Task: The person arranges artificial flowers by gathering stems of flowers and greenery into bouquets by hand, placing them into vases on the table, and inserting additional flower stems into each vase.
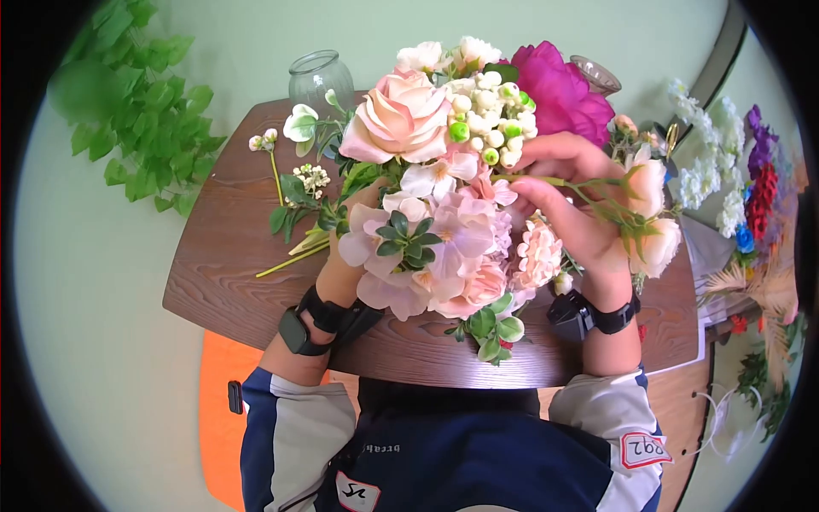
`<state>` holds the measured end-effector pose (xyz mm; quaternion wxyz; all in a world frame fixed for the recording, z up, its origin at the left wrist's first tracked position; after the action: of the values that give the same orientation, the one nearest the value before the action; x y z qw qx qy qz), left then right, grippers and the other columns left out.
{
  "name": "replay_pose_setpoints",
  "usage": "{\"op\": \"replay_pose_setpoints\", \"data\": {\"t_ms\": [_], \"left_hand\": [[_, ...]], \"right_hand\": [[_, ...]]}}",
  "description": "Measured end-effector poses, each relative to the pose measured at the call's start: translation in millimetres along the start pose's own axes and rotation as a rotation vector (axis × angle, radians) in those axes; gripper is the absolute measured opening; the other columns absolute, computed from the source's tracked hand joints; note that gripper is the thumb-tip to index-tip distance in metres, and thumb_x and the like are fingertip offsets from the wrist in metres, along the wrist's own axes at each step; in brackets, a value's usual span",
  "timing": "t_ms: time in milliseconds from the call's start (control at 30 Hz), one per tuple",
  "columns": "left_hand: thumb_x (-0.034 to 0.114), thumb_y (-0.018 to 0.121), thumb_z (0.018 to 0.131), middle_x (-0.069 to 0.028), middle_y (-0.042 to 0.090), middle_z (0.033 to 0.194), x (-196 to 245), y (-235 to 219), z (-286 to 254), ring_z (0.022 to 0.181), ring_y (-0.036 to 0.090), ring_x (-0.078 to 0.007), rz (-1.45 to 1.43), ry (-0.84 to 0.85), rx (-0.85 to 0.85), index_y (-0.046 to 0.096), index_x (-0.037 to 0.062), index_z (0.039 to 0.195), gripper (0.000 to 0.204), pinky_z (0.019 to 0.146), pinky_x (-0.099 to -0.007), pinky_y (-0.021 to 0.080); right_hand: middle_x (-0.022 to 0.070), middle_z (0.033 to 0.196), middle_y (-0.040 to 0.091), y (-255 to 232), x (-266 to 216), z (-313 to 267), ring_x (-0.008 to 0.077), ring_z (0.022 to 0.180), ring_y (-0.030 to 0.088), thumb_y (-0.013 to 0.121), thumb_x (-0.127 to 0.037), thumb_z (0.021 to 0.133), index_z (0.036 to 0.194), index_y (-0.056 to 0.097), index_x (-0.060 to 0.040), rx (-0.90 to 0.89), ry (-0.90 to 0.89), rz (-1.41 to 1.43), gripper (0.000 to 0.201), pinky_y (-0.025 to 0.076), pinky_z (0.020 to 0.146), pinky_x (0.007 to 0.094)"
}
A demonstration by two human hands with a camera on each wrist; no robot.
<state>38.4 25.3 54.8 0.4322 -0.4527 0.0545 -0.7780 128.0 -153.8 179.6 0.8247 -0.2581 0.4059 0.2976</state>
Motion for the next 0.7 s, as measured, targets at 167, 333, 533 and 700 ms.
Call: {"op": "replay_pose_setpoints", "data": {"t_ms": [167,333,533,700], "left_hand": [[0.01,0.063,0.077,-0.0041,0.061,0.095,-3,10,-2,0.084,0.061,-0.0137,-0.505,-0.025,-0.083,0.047,0.0012,0.115,0.042,0.069,-0.0255,0.051],[0.014,0.064,0.076,-0.0037,0.062,0.092,-41,27,-6,0.079,0.061,-0.013,-0.72,-0.008,-0.099,0.045,-0.0015,0.116,0.048,0.068,-0.0253,0.05],[0.018,0.06,0.08,-0.0113,0.054,0.111,22,-9,-28,0.099,0.054,-0.0193,-0.132,0.054,-0.086,0.046,-0.0015,0.119,0.046,0.083,-0.0321,0.046],[0.02,0.058,0.081,-0.0115,0.054,0.111,-6,-2,-56,0.097,0.054,-0.0203,-0.728,-0.232,-0.181,0.047,-0.0001,0.119,0.044,0.084,-0.0333,0.045]], "right_hand": [[0.0075,0.078,0.059,-7,-11,-1,0.0122,0.064,0.059,0.062,0.007,0.079,0.091,0.057,0.0029,0.004,-0.199,-0.002,0.014,0.05,0.058,0.0216],[0.0069,0.076,0.062,-3,-15,-2,0.0116,0.067,0.059,0.065,0.007,0.077,0.085,0.062,0.0024,0.003,-0.212,-0.193,0.01,0.047,0.057,0.0215],[0.0091,0.093,0.063,8,-1,-22,0.0162,0.086,0.06,0.059,-0.006,0.084,0.096,0.06,0.0011,0.0,-0.116,-0.029,0.014,0.048,0.074,0.0256],[0.017,0.112,0.056,10,26,-33,0.025,0.103,0.058,0.051,-0.007,0.089,0.11,0.051,0.0061,-0.127,0.029,0.351,0.025,0.048,0.085,0.0315]]}}
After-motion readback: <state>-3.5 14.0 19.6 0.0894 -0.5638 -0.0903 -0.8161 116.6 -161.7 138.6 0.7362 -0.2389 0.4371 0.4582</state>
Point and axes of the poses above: each hand's wrist, its own z-axis towards the middle knuckle, its own y-axis out of the palm, x = y × z, the point moved 9 cm from there along z, towards the middle knuckle
